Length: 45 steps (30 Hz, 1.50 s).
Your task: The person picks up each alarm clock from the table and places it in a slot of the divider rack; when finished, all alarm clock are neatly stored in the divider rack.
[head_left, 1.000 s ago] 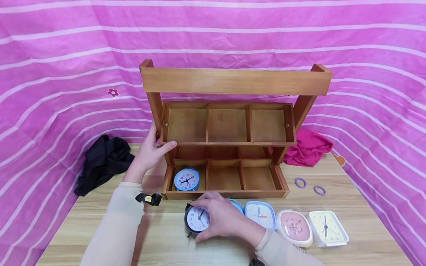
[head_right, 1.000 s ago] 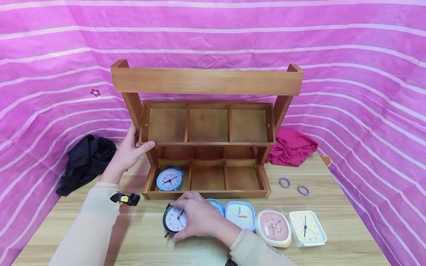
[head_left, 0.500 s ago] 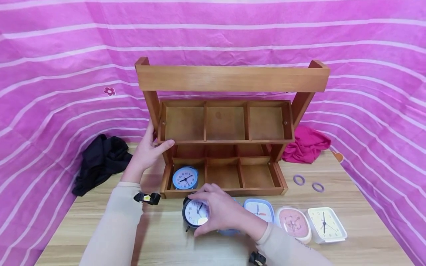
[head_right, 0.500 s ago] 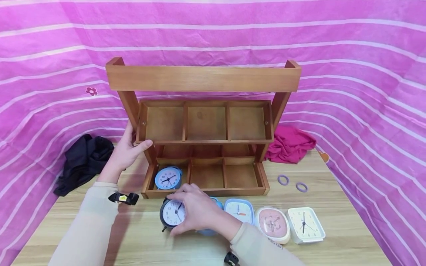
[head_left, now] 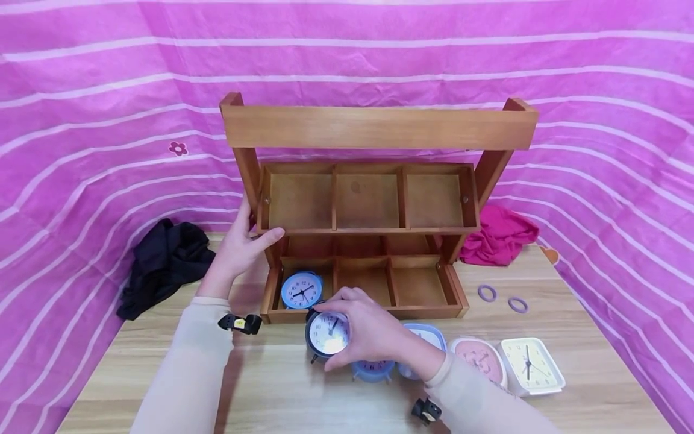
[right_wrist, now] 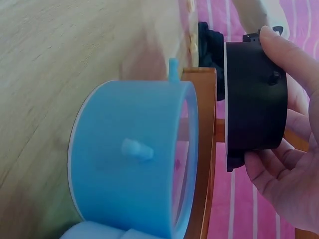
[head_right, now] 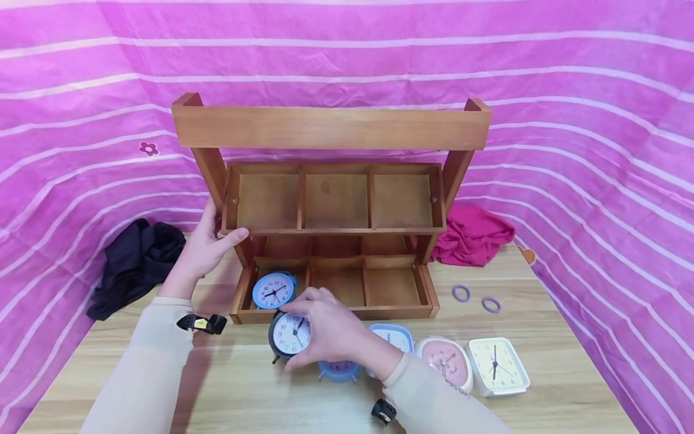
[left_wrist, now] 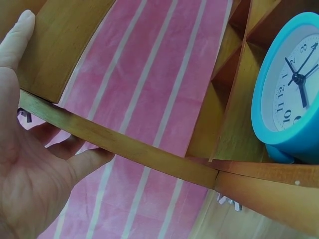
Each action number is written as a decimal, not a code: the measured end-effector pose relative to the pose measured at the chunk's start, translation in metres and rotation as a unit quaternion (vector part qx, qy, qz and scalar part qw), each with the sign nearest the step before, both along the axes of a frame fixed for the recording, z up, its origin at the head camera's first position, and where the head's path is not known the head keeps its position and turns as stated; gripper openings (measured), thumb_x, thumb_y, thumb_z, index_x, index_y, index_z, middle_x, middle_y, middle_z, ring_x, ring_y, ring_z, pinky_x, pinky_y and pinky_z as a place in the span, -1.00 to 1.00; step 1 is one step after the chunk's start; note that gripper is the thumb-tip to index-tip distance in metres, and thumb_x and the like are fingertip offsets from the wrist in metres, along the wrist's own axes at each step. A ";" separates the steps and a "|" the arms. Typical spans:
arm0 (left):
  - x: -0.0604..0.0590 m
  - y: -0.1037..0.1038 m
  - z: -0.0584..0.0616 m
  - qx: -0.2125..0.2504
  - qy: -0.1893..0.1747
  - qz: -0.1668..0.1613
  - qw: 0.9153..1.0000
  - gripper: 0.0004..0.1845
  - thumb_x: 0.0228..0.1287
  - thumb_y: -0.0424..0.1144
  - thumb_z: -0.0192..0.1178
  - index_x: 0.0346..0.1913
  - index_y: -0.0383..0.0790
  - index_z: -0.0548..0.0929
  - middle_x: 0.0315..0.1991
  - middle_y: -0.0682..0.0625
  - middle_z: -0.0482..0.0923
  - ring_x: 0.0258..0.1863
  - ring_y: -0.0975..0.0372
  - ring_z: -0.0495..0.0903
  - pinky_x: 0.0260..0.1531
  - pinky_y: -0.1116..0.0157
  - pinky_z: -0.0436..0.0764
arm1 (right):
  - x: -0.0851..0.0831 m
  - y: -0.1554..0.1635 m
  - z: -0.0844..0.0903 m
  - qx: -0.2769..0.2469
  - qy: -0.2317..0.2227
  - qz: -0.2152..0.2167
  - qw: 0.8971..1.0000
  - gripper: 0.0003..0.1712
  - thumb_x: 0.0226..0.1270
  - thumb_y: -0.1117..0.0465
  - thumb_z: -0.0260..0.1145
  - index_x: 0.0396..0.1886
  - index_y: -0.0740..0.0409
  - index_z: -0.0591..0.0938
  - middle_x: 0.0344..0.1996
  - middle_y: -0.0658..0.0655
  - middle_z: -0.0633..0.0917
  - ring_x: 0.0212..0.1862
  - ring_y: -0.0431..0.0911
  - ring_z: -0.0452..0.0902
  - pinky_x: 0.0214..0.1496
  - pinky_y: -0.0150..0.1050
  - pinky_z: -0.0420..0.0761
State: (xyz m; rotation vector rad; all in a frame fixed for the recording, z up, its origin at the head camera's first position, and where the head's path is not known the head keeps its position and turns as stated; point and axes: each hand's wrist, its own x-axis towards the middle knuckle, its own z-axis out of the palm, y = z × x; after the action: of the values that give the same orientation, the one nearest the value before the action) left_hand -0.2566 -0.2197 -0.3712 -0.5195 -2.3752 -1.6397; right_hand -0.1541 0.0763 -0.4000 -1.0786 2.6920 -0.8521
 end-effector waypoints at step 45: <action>0.002 0.000 0.000 -0.001 -0.007 0.005 1.000 0.09 0.38 -0.17 0.40 0.67 0.46 -0.15 0.64 -0.03 0.10 0.56 -0.08 0.21 0.44 -0.33 0.25 | -0.074 0.045 0.003 0.013 0.031 -0.082 0.996 -0.02 -0.19 -0.07 0.81 0.34 0.03 0.68 0.15 0.09 0.66 0.14 -0.03 0.51 0.19 -0.09 0.63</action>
State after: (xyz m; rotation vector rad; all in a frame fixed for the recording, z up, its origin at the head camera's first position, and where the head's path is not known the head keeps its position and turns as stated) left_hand -0.2547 -0.2193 -0.3717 -0.4967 -2.3848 -1.6428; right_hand -0.2282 0.1211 -0.3968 -0.9038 2.8676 -0.8179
